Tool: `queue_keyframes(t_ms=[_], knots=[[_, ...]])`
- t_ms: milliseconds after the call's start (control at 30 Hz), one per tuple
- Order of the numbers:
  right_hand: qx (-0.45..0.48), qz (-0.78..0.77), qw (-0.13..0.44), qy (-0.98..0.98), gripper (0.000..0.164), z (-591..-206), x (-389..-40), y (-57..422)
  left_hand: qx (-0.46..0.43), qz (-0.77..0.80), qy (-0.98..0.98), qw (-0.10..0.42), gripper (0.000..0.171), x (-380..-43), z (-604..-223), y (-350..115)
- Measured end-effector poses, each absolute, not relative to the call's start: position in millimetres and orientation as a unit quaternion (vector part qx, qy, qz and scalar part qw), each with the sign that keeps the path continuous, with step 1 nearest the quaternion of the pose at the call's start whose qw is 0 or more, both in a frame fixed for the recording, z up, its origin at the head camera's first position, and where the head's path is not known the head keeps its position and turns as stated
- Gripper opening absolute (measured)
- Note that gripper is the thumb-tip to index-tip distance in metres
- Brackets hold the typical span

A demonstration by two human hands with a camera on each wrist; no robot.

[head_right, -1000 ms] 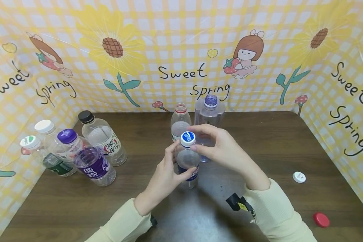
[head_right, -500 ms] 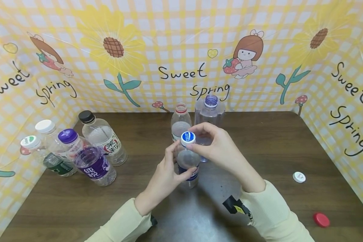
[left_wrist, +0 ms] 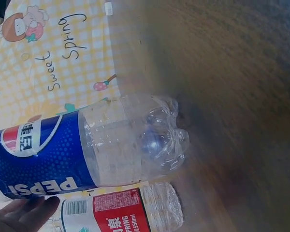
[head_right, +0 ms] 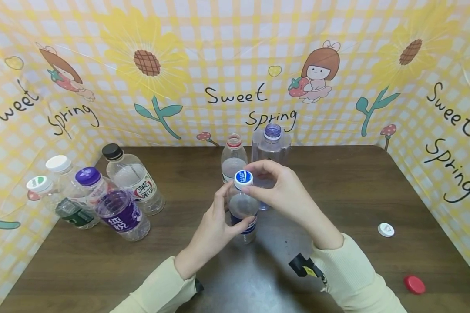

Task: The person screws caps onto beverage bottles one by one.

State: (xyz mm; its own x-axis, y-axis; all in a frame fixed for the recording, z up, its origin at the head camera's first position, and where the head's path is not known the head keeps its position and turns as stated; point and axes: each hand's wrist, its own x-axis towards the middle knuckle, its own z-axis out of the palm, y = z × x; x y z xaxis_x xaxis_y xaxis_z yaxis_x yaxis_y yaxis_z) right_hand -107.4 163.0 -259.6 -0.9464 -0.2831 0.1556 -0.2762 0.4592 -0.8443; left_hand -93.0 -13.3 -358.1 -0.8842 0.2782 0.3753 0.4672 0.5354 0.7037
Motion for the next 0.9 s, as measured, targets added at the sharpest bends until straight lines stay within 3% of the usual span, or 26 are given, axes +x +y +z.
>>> queue_keyframes(t_ms=[400,700,900], knots=[[-0.161,-0.491,-0.005,0.856,0.039,-262.0,-107.5,164.6,-0.196,-0.417,-0.880,0.115,0.088,-91.8,-356.0,-12.8],[-0.139,-0.474,-0.037,0.869,0.041,-268.7,-102.7,186.8,-0.172,-0.405,-0.872,0.216,0.086,-98.6,-357.3,-32.6],[-0.125,-0.440,-0.061,0.887,0.032,-285.5,-97.6,221.6,-0.119,-0.424,-0.866,0.236,0.087,-109.5,-352.4,-52.9]])
